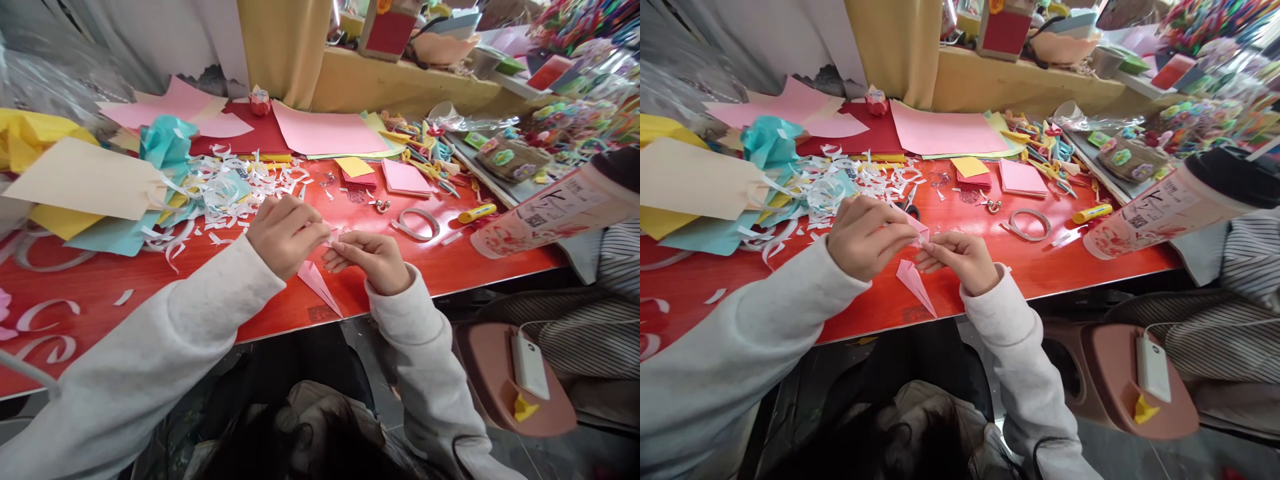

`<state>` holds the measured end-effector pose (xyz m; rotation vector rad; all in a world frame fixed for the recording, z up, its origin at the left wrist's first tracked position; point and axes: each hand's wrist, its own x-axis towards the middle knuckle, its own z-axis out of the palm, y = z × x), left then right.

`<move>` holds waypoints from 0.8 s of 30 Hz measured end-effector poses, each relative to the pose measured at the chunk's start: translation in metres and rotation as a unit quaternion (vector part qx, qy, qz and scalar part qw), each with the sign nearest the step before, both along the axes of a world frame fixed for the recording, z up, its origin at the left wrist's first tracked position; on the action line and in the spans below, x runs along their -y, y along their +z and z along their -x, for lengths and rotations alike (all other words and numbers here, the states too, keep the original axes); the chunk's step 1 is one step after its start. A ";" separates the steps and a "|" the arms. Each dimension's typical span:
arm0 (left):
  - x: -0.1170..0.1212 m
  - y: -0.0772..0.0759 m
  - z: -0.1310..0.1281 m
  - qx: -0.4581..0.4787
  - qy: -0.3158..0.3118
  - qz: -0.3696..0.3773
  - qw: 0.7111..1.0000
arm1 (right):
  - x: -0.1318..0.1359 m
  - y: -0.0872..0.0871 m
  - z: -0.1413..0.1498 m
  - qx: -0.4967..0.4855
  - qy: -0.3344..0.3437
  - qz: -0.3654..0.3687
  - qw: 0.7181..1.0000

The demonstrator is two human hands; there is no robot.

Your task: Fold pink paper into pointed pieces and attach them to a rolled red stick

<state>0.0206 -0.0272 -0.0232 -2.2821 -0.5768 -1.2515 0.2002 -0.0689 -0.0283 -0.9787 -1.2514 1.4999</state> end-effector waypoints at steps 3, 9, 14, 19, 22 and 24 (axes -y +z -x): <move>0.004 0.002 -0.003 -0.025 -0.015 0.012 0.999 | 0.001 -0.003 0.000 0.003 -0.005 -0.029 1.000; 0.005 0.001 -0.002 -0.010 -0.029 0.056 0.998 | 0.001 -0.011 0.002 0.004 -0.049 -0.108 0.993; 0.008 0.000 -0.003 -0.011 -0.004 0.118 0.993 | 0.003 -0.015 0.004 0.022 -0.073 -0.153 0.985; 0.009 0.000 -0.004 -0.001 -0.008 0.156 0.988 | 0.005 -0.015 0.005 0.053 -0.091 -0.181 0.978; 0.009 0.000 -0.004 0.001 -0.016 0.150 0.989 | 0.005 -0.015 0.005 0.079 -0.097 -0.194 0.973; 0.009 -0.001 -0.004 -0.002 -0.014 0.148 0.989 | 0.005 -0.015 0.004 0.091 -0.101 -0.204 0.970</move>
